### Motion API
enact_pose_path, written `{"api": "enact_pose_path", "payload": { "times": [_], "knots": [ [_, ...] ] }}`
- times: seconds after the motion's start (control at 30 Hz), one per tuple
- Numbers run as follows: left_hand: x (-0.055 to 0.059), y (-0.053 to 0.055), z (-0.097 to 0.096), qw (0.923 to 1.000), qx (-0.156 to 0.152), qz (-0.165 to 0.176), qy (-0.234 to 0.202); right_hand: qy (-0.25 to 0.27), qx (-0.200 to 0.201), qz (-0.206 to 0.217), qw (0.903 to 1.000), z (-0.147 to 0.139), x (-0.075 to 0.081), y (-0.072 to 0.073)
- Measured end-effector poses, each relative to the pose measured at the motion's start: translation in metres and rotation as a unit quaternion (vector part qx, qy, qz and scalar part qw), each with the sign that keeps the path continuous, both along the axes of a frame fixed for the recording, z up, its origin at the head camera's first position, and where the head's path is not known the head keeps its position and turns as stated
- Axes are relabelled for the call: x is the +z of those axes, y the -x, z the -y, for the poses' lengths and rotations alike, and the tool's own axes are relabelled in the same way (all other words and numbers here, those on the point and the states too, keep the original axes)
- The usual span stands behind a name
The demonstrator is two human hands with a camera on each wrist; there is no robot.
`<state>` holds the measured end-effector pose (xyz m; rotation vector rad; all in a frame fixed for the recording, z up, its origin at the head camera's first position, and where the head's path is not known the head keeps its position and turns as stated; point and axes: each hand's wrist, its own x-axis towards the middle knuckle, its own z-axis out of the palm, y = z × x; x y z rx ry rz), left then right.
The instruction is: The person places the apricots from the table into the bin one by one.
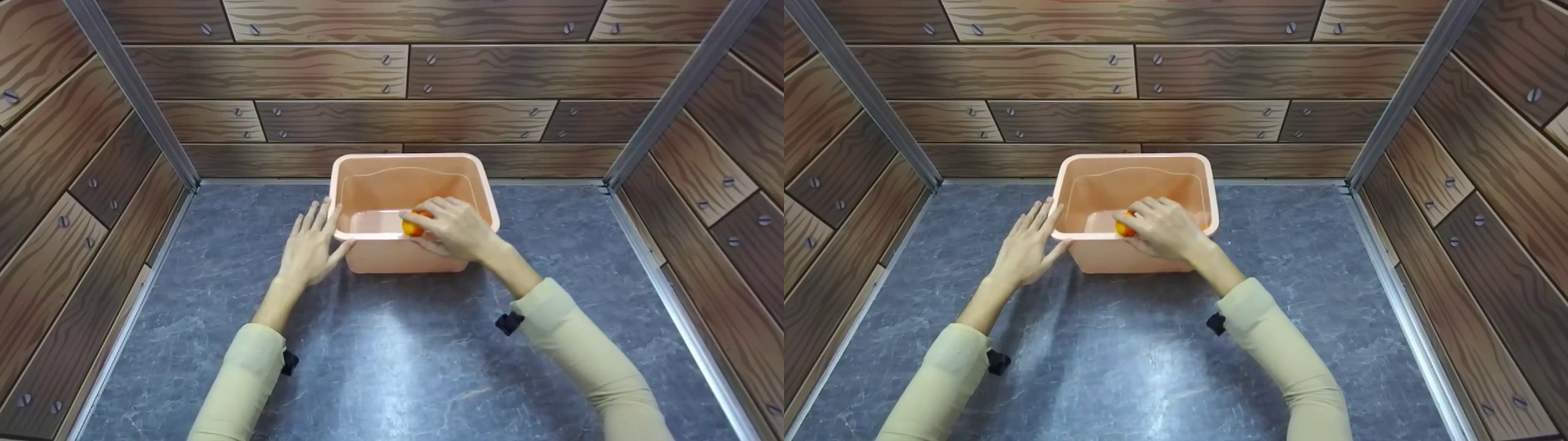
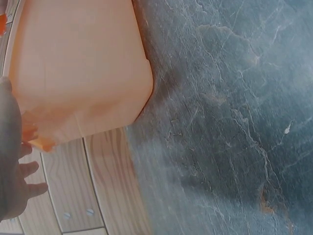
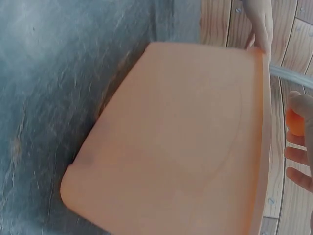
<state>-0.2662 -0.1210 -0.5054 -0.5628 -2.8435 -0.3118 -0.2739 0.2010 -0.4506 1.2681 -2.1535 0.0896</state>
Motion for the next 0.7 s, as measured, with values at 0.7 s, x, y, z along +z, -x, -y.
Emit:
{"api": "enact_pose_path", "payload": {
  "times": [0.7],
  "knots": [
    [-0.002, -0.001, -0.001, 0.9999, 0.001, -0.01, -0.005, -0.041, -0.101, 0.073, 0.9913, -0.046, -0.002, 0.03]
  ]
}}
